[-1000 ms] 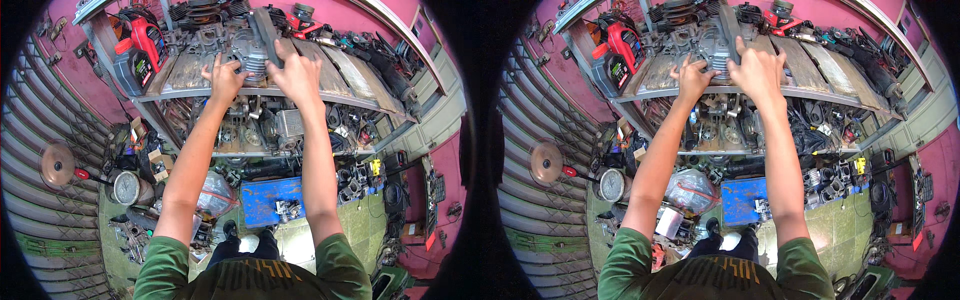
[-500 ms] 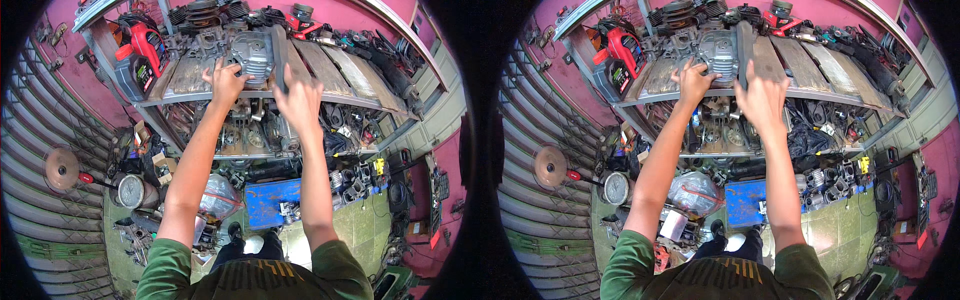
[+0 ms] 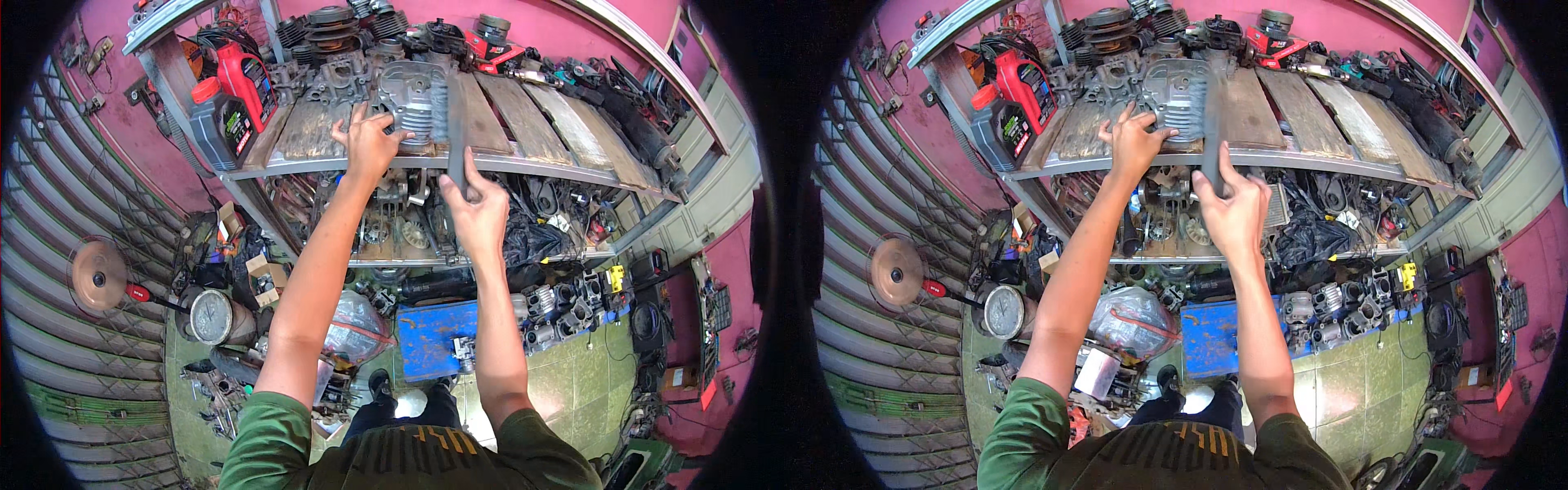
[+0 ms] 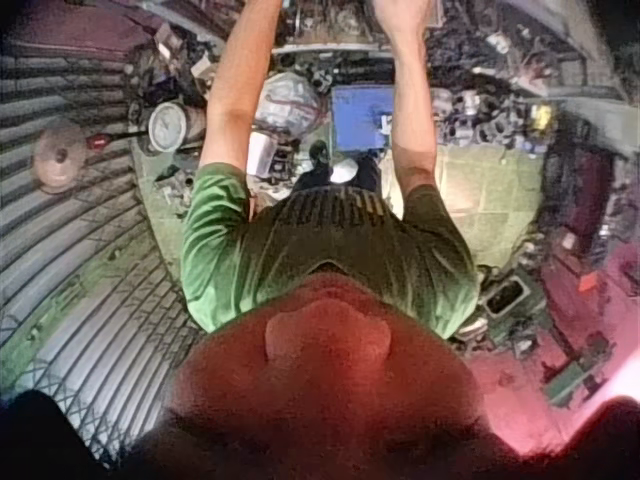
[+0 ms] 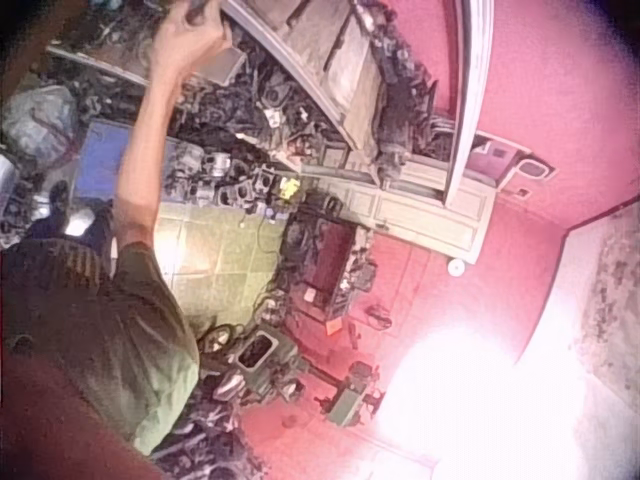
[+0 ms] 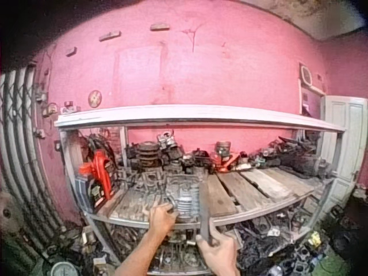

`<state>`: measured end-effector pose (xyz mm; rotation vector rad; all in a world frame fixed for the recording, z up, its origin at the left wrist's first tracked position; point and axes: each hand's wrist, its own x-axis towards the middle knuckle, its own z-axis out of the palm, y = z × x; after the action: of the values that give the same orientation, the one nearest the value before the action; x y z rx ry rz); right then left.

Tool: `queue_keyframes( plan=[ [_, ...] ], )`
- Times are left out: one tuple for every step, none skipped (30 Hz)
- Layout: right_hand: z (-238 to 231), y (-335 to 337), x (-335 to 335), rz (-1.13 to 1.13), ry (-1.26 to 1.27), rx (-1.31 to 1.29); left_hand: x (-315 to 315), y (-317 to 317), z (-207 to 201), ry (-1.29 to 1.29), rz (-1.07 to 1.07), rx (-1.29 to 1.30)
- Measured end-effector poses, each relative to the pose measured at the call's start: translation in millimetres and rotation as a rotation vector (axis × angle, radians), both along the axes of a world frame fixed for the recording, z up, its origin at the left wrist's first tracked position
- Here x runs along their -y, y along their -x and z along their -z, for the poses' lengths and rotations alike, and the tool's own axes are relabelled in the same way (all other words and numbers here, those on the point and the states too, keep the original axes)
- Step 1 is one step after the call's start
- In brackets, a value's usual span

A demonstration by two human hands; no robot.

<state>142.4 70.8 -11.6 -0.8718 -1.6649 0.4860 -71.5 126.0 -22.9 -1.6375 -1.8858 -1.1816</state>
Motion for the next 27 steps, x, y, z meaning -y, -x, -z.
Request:
queue_keyframes(
  plan=[
    [-20.1, -0.5, 2.7, 0.046, -0.036, 0.155, 1.3, 1.4, -0.1, 0.000, -0.001, -0.004],
    [-45.9, 7.9, 2.7, 0.048, -0.033, 0.154, 2.5, 0.4, 0.5, 0.003, 0.001, -0.004],
    [-70.6, 17.4, -5.8, 0.141, -0.131, 0.338, 0.9, -3.8, -0.1, -0.020, 0.019, 0.011],
    [-83.5, 23.2, -14.8, 0.235, -0.231, 0.525, -2.7, -8.6, -0.6, -0.045, 0.039, 0.028],
    [-83.6, 28.3, -19.6, 0.236, -0.231, 0.526, -4.3, -8.4, 0.6, -0.045, 0.040, 0.029],
    [-79.6, 32.2, -24.7, 0.270, -0.262, 0.632, -6.7, -8.3, 1.7, -0.044, 0.040, 0.031],
    [-74.1, 33.2, -28.4, 0.304, -0.292, 0.739, -9.4, -8.7, 3.1, -0.044, 0.042, 0.034],
    [-58.4, 31.5, -20.6, 0.298, -0.286, 0.742, -8.4, -3.1, 6.9, -0.036, 0.038, 0.037],
    [-37.4, 24.2, -0.2, 0.273, -0.382, 0.694, -4.1, 5.5, 8.6, -0.034, 0.012, 0.034],
    [-24.0, 11.4, 19.5, 0.261, -0.479, 0.655, -3.6, 6.3, 8.9, -0.038, 0.000, 0.040],
    [-21.4, 5.1, 40.0, 0.153, -0.357, 0.628, -5.2, 15.9, 13.6, -0.116, -0.005, 0.013],
    [-21.1, -4.4, 49.4, 0.066, -0.227, 0.611, -7.5, 11.5, 12.0, -0.119, 0.002, 0.023],
    [-24.2, -7.0, 39.8, 0.101, -0.284, 0.603, -9.3, 8.3, 9.7, -0.110, 0.003, 0.018],
    [-33.8, -5.3, 21.0, 0.206, -0.425, 0.541, -10.4, -1.4, 8.2, -0.093, 0.018, 0.015],
    [-53.0, 2.1, 11.8, 0.246, -0.313, 0.574, -8.2, -4.7, 4.1, -0.075, 0.018, -0.003],
    [-73.8, 10.4, 2.0, 0.282, -0.209, 0.601, -6.7, -4.7, 2.0, -0.075, 0.020, -0.001],
    [-83.8, 15.7, -14.6, 0.285, -0.160, 0.651, -6.2, -4.9, 0.6, -0.024, 0.012, 0.013],
    [-77.7, 13.0, -16.9, 0.291, -0.160, 0.653, -6.3, -7.1, -0.7, 0.028, 0.005, 0.027],
    [-65.1, 8.7, -20.4, 0.351, -0.245, 0.679, -7.0, -12.4, -1.2, 0.028, 0.016, 0.045],
    [-52.5, 14.2, -19.7, 0.387, -0.324, 0.689, -3.0, -5.6, 0.5, 0.036, 0.000, 0.032],
    [-40.1, 11.9, 0.8, 0.381, -0.286, 0.740, 2.0, 2.0, 1.9, 0.031, -0.031, 0.020],
    [-21.5, 0.6, 3.3, 0.408, -0.482, 0.629, -1.3, -1.4, -0.7, 0.011, -0.040, 0.016],
    [-21.5, -3.9, 12.2, 0.377, -0.344, 0.661, -0.7, -5.2, -0.5, 0.007, -0.025, 0.033],
    [-24.8, -6.3, 18.1, 0.346, -0.205, 0.691, -0.7, -4.5, -2.4, 0.011, -0.025, 0.033],
    [-29.5, -5.1, 15.7, 0.344, -0.202, 0.691, -0.6, -0.9, -5.6, 0.041, -0.041, 0.032],
    [-35.1, -6.7, 9.1, 0.335, -0.219, 0.678, 0.6, -4.7, -11.9, 0.071, -0.043, 0.034],
    [-38.2, -7.1, 2.4, 0.325, -0.243, 0.663, 4.2, -5.9, -14.1, 0.112, -0.046, 0.034]
  ],
)
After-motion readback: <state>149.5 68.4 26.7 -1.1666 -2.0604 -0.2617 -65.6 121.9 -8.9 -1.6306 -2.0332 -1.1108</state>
